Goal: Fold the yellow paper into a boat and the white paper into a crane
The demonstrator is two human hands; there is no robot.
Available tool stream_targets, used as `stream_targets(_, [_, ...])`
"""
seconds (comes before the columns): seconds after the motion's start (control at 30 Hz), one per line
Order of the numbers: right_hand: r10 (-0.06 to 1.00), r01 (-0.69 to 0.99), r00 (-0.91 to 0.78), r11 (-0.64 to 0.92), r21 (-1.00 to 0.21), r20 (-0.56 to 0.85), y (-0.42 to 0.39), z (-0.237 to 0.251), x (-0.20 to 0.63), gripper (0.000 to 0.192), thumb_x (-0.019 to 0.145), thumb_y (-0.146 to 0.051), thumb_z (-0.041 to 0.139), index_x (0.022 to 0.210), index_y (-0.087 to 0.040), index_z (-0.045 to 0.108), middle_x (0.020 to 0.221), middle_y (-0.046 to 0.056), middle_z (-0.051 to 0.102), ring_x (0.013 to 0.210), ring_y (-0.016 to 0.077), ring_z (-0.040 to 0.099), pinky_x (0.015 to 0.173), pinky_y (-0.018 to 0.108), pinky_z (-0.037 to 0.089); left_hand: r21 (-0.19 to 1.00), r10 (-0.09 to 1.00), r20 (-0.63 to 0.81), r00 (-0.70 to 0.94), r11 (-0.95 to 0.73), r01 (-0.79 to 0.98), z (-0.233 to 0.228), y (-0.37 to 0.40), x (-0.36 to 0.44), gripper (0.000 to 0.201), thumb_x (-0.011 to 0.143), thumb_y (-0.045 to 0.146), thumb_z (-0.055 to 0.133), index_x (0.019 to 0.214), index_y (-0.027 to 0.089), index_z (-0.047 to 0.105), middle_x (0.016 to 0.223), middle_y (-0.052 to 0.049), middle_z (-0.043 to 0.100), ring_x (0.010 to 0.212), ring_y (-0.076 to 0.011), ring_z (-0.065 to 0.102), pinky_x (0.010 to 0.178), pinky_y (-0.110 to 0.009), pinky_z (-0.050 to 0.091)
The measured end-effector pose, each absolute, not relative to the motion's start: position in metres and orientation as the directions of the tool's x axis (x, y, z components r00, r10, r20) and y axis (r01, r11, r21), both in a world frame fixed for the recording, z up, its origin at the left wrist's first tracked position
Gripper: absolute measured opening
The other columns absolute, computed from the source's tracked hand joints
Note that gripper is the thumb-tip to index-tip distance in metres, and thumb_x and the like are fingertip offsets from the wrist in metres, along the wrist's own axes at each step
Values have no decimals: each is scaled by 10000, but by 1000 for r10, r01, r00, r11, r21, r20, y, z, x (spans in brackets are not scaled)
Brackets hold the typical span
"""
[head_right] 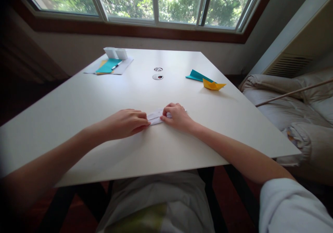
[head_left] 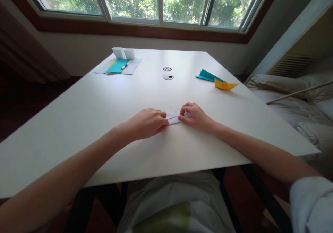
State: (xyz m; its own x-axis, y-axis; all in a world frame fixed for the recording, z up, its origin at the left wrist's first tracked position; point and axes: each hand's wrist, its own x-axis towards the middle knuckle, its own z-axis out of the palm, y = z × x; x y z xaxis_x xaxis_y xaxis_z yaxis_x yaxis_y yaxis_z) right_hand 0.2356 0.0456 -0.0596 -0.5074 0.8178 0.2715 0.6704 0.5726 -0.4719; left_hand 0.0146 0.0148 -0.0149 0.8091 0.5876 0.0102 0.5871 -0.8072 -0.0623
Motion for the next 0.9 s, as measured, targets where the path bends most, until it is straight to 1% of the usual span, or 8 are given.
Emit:
stream_targets(0.13, [830, 688, -494, 556, -466, 259, 46, -60, 234, 147, 780, -312, 577, 744, -183, 638, 948, 66, 643, 890, 198, 532, 811, 336, 408, -54, 591, -2, 807, -806, 590, -14, 14, 15, 223, 850, 200, 460, 849, 211, 683, 809, -42, 645, 736, -177, 624, 662, -288, 439])
stream_targets(0.4, [851, 717, -478, 521, -463, 216, 45, -59, 232, 182, 793, -315, 563, 750, -172, 666, 962, 70, 657, 923, 211, 525, 844, 344, 398, -35, 589, 0, 808, -808, 589, -15, 15, 16, 233, 852, 197, 443, 847, 213, 676, 810, -39, 644, 756, -164, 617, 680, -267, 441])
stream_targets(0.53, [856, 722, -468, 514, -463, 220, 45, -59, 231, 179, 789, -312, 566, 730, -173, 662, 956, 66, 659, 916, 210, 521, 836, 339, 398, -60, 593, -12, 805, -804, 591, -15, 13, 17, 202, 850, 209, 451, 843, 196, 653, 811, -44, 642, 754, -171, 615, 678, -271, 439])
stream_targets(0.6, [855, 723, -466, 515, -460, 226, 44, -60, 231, 178, 790, -307, 564, 714, -173, 654, 949, 68, 658, 901, 205, 521, 832, 337, 397, -87, 599, -10, 801, -798, 596, -15, 12, 17, 178, 843, 228, 477, 919, 191, 633, 820, -49, 646, 750, -178, 613, 676, -274, 438])
stream_targets(0.67, [858, 725, -460, 512, -460, 228, 44, -59, 231, 179, 788, -305, 564, 692, -175, 641, 933, 68, 656, 894, 201, 518, 820, 333, 396, -112, 590, 5, 807, -802, 587, -15, 12, 18, 256, 842, 245, 490, 1078, 208, 584, 847, -47, 649, 751, -186, 614, 676, -282, 439])
stream_targets(0.73, [862, 727, -452, 506, -465, 231, 45, -59, 231, 170, 780, -306, 574, 678, -179, 624, 910, 64, 652, 887, 199, 516, 805, 327, 395, -132, 571, 11, 821, -813, 567, -15, 11, 18, 325, 853, 247, 478, 1173, 240, 536, 865, -40, 645, 760, -190, 613, 683, -291, 440])
stream_targets(0.9, [864, 713, -438, 502, -489, 247, 47, -60, 233, 180, 740, -338, 625, 658, -184, 580, 811, 43, 620, 817, 182, 521, 774, 314, 400, -147, 556, 4, 831, -822, 551, -18, 12, 18, 288, 886, 242, 419, 1116, 274, 589, 847, -34, 631, 775, -184, 612, 699, -299, 443])
